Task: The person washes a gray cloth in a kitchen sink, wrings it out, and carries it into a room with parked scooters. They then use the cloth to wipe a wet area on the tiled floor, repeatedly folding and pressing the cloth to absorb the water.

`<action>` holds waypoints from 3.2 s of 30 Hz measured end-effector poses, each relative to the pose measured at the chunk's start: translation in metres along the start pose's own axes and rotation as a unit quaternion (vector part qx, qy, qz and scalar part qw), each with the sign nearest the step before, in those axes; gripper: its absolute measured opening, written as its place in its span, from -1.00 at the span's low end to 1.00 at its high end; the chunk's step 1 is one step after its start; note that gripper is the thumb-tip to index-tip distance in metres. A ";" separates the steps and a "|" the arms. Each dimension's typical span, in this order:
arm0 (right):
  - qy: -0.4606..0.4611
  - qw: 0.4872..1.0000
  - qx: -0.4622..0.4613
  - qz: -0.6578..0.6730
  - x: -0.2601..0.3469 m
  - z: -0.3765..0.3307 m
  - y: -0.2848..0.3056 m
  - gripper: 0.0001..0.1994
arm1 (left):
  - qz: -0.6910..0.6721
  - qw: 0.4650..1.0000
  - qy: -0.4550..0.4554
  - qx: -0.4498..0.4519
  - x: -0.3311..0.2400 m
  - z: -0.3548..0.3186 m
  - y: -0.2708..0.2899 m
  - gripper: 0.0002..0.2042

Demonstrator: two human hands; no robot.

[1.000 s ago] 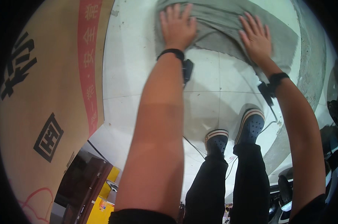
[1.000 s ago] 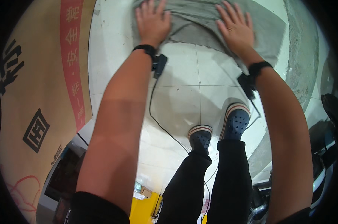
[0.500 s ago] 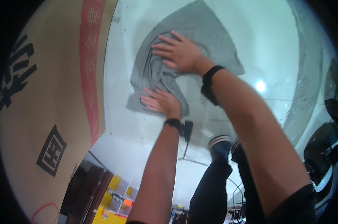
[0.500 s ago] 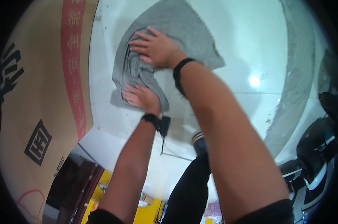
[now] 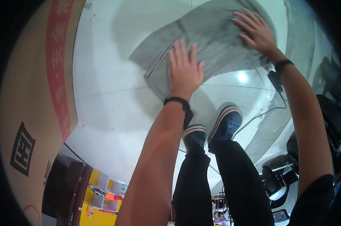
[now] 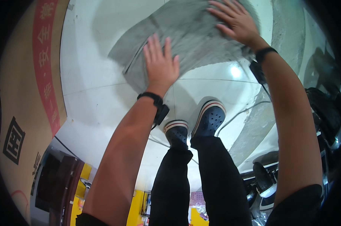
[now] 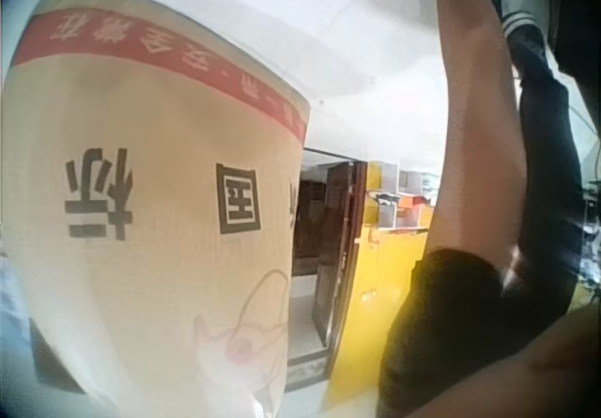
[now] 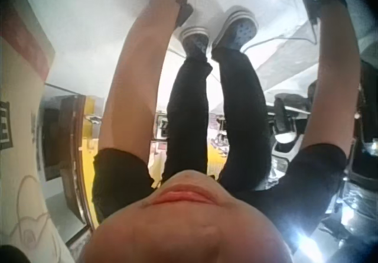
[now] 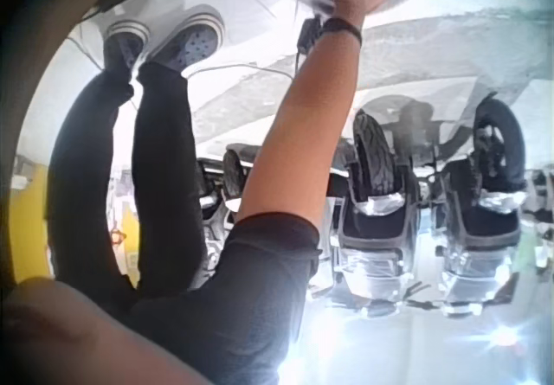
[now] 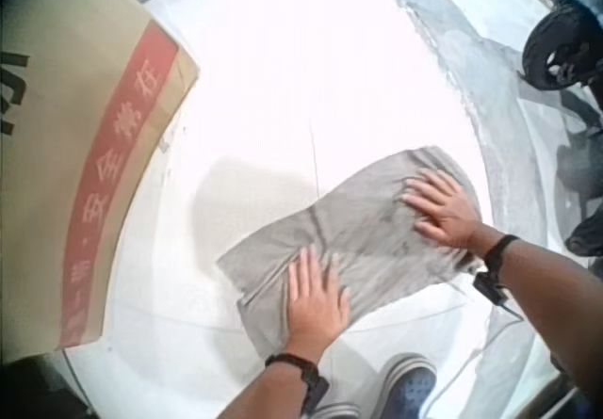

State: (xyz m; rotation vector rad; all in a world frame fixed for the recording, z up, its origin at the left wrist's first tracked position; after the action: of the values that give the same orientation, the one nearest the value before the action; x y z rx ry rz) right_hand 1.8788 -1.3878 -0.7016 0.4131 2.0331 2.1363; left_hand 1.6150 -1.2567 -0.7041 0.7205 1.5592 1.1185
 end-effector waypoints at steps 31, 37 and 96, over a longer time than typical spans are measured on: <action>-0.078 0.986 -0.030 0.145 0.262 0.075 -0.020 -0.45 | 0.197 0.973 0.120 -0.013 0.235 -0.117 0.080 -0.43; 0.171 0.966 0.034 0.190 0.319 -0.019 -0.022 -0.47 | 0.133 0.980 0.146 0.002 0.104 -0.244 0.039 -0.36; 0.167 0.982 0.049 0.072 0.324 -0.229 -0.006 -0.48 | 0.100 0.926 0.364 -0.003 -0.033 -0.405 -0.046 -0.23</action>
State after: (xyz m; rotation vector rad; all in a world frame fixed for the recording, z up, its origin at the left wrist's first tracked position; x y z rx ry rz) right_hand 1.5002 -1.5063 -0.6876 0.2311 2.3599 2.3301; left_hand 1.2416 -1.4225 -0.7227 0.4813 2.1236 1.6652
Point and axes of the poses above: each hand's wrist, its own z-axis towards the middle knuckle, its own y-axis out of the back of the hand, x = y × z, the point moved 5 cm from there along z, towards the middle knuckle, and after that the axes turned 8 degrees about -y, right-handed, at the moved point
